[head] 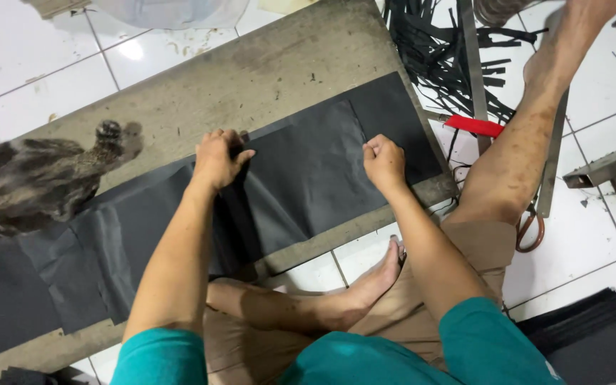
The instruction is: Folding, smoothing, and cutting long strips of black material on a workshop floor.
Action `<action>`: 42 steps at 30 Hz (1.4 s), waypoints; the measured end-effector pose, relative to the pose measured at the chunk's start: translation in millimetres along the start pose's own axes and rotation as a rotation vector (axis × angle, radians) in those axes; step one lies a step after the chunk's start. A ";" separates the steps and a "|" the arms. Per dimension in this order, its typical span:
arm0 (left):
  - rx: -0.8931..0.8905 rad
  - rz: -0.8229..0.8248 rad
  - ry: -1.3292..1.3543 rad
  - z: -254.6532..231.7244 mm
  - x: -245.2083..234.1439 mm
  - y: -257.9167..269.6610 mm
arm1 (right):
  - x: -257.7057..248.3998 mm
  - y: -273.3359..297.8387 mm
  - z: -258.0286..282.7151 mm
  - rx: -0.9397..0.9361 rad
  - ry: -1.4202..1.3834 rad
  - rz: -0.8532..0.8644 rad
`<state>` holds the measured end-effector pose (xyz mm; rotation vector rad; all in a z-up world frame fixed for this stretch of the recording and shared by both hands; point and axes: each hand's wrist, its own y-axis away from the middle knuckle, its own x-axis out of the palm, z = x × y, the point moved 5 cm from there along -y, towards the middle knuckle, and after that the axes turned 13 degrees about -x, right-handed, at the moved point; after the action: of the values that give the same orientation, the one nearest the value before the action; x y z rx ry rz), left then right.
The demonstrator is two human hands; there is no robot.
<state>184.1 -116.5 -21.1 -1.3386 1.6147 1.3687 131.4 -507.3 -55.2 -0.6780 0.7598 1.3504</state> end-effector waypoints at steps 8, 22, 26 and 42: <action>0.011 0.076 -0.021 19.7 5.5 -12.1 | 7.1 -2.7 -6.5 0.020 0.005 0.004; -0.046 0.139 0.235 -5.4 -28.6 21.1 | 3.8 -4.1 -3.1 0.015 0.021 0.009; -0.052 0.162 0.110 3.2 -16.0 19.6 | 2.0 -2.9 9.8 -0.109 0.169 -0.031; -0.062 0.145 0.071 15.2 -14.3 25.0 | -1.9 -15.9 -9.6 0.104 -0.036 0.120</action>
<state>162.3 -99.0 -4.2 -1.3416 1.7593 1.4817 146.3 -517.8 -59.5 -0.5316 0.8465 1.4179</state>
